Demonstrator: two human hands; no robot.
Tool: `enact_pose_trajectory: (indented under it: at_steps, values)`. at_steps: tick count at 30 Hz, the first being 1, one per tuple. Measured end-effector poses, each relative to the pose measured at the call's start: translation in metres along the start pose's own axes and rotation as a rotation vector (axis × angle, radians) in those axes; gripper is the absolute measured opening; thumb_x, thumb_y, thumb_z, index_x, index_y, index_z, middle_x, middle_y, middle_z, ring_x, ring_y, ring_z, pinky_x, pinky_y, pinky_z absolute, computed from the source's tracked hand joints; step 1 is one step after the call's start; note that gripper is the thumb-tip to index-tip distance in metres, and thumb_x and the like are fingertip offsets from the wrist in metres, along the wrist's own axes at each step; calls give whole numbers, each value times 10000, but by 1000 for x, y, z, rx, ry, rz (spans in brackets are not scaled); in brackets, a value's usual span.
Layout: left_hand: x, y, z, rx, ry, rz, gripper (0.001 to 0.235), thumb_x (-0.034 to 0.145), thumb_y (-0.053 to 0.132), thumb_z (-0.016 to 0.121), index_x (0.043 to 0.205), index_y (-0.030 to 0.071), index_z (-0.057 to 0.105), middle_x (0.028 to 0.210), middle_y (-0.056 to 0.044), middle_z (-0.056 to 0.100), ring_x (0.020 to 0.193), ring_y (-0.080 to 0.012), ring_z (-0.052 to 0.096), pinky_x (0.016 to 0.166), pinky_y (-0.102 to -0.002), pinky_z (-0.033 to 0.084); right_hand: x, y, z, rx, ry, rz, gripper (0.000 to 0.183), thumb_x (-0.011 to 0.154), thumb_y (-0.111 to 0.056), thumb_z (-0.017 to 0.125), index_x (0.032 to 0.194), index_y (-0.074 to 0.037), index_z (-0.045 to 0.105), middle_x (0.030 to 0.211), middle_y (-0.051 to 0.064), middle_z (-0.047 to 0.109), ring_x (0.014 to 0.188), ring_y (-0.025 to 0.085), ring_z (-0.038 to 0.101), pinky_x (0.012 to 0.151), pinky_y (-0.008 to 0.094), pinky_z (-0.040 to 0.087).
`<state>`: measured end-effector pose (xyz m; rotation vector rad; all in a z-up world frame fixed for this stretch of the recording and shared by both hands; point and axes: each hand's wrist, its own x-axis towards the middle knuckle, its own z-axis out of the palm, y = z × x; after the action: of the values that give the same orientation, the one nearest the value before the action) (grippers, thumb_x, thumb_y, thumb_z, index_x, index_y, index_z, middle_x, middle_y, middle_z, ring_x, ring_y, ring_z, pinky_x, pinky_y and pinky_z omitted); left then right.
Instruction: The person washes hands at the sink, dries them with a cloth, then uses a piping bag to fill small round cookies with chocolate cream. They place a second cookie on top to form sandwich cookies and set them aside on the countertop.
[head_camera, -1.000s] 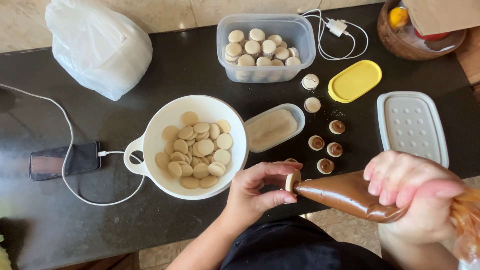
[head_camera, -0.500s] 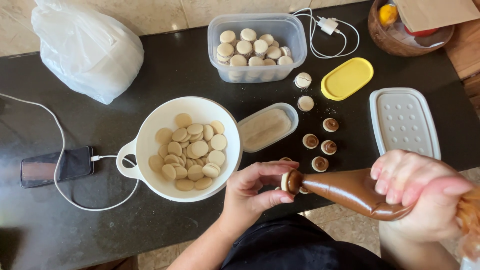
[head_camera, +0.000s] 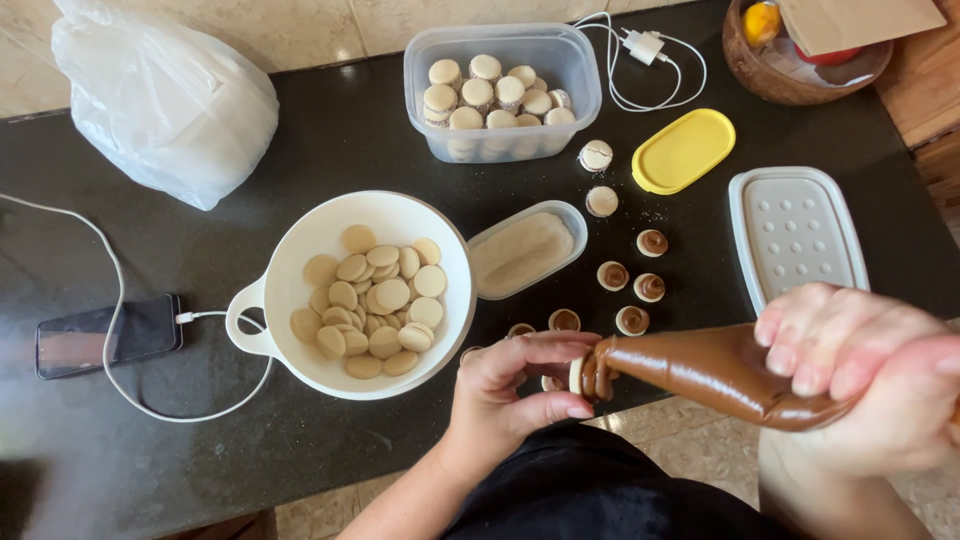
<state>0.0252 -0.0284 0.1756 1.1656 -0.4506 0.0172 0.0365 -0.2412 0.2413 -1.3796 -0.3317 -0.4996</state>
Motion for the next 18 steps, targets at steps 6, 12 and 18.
enact_pose_trajectory:
  at_steps: [6,12,18]
  values:
    - [-13,6,-5,-289,41,-61,398,755,98,750,1064,-9,524,1139,-237,581,1029,-257,613,936,-358,531,-3,5,-20,31,116,26,385,1056,-314,408,685,-235,475,615,-81,452,590,72,495,703,208,515]
    - [-75,-13,-43,246,76,-32,415,778,262,728,1078,42,543,1078,-117,569,1004,-224,588,889,-322,508,-16,50,-95,219,-103,-15,174,1035,-345,553,875,-286,588,830,-128,495,802,47,504,918,216,524]
    - [-160,-84,-98,779,322,-304,505,601,84,808,1056,114,590,1045,-63,605,974,-206,583,814,-297,492,-23,119,-165,181,-289,-74,177,988,-367,577,830,-287,585,838,-199,543,816,-16,537,943,190,550]
